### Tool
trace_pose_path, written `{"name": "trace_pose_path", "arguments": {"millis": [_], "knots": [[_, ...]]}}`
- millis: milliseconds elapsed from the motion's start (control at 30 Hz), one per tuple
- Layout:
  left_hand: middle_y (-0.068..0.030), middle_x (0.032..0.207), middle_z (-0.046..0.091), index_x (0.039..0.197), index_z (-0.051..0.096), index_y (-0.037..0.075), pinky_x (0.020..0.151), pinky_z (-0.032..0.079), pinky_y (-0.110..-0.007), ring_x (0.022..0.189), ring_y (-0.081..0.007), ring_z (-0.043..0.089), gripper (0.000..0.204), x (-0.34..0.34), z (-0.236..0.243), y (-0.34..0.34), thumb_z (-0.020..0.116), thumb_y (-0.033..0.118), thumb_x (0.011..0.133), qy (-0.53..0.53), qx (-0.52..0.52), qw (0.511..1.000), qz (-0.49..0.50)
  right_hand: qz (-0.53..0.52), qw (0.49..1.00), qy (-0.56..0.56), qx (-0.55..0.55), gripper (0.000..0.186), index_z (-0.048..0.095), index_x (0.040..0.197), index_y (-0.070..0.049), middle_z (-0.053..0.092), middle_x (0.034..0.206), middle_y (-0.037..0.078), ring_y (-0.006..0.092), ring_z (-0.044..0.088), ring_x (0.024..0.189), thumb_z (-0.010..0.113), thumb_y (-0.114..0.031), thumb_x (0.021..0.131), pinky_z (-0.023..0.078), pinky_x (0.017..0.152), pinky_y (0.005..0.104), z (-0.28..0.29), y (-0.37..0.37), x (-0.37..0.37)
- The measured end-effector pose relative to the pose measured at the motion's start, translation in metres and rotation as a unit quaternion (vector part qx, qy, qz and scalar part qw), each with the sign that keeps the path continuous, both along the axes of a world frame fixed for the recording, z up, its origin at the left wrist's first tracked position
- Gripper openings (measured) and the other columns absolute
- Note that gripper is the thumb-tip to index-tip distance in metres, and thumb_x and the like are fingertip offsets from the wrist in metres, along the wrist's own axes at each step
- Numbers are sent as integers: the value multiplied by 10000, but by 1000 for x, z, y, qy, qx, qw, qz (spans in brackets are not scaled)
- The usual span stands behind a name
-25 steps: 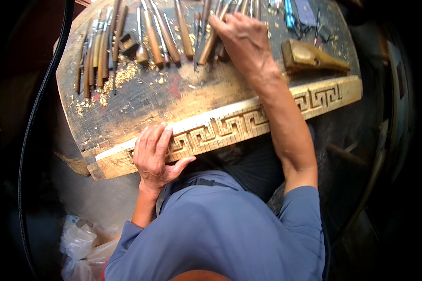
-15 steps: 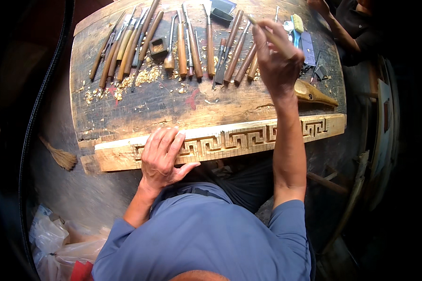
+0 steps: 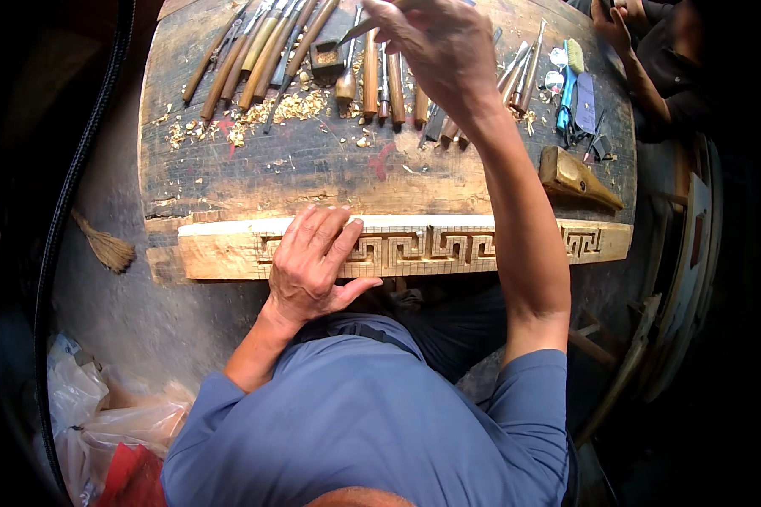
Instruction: The person carves a decorative geometric pattern into a piece of wood using a wooden mallet and a chisel, then picks up a smaller carving tool to refine the edges.
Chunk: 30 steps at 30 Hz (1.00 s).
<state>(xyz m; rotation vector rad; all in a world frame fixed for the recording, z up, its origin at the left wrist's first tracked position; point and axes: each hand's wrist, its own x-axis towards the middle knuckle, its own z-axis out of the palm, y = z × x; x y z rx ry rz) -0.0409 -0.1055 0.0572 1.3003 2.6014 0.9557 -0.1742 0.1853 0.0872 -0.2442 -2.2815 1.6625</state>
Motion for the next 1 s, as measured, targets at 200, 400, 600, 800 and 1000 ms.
{"name": "trace_pose_path", "arguments": {"millis": [200, 400, 600, 800, 1000], "knots": [[-177, 1198, 791, 1254, 763, 9, 1014, 603, -524, 1103, -391, 763, 739, 0, -2, -2, 945, 562, 798, -25, 143, 988, 56, 38, 906, 207, 366, 241, 812, 1230, -35, 844, 1118, 145, 207, 827, 1021, 647, -190, 1146, 681, 861, 337, 4, 38, 41], [-129, 957, 810, 1264, 742, -5, 735, 661, -379, 797, -284, 800, 628, 30, -7, 42, 959, 427, 863, -136, 310, 940, -40, -2, 939, 225, -259, 383, 574, 1037, -83, 668, 849, 152, 147, 490, 563, 423, -389, 1210, 412, 488, 263, 68, -1, 168], [-183, 1010, 815, 1431, 633, -133, 763, 675, -369, 806, -289, 798, 836, 57, -19, 70, 947, 399, 867, -188, 361, 903, -137, -64, 946, 252, -196, 580, 411, 899, -128, 627, 690, 92, 111, 461, 392, 354, -630, 1184, 324, 369, 246, 46, -61, 212], [-267, 1253, 793, 1507, 558, -153, 795, 686, -382, 968, -328, 835, 913, 56, -28, 74, 926, 398, 880, -219, 348, 906, -99, -49, 957, 234, -167, 647, 453, 825, -107, 663, 694, 82, 119, 524, 423, 407, -658, 1161, 364, 386, 243, 32, -73, 212], [-287, 1308, 772, 1537, 522, -155, 792, 689, -371, 973, -318, 835, 862, 55, -31, 73, 895, 312, 914, -220, 346, 908, -87, -24, 959, 220, -176, 611, 460, 803, -104, 709, 718, 97, 125, 580, 450, 494, -597, 1162, 377, 393, 240, 28, -78, 215]]}}
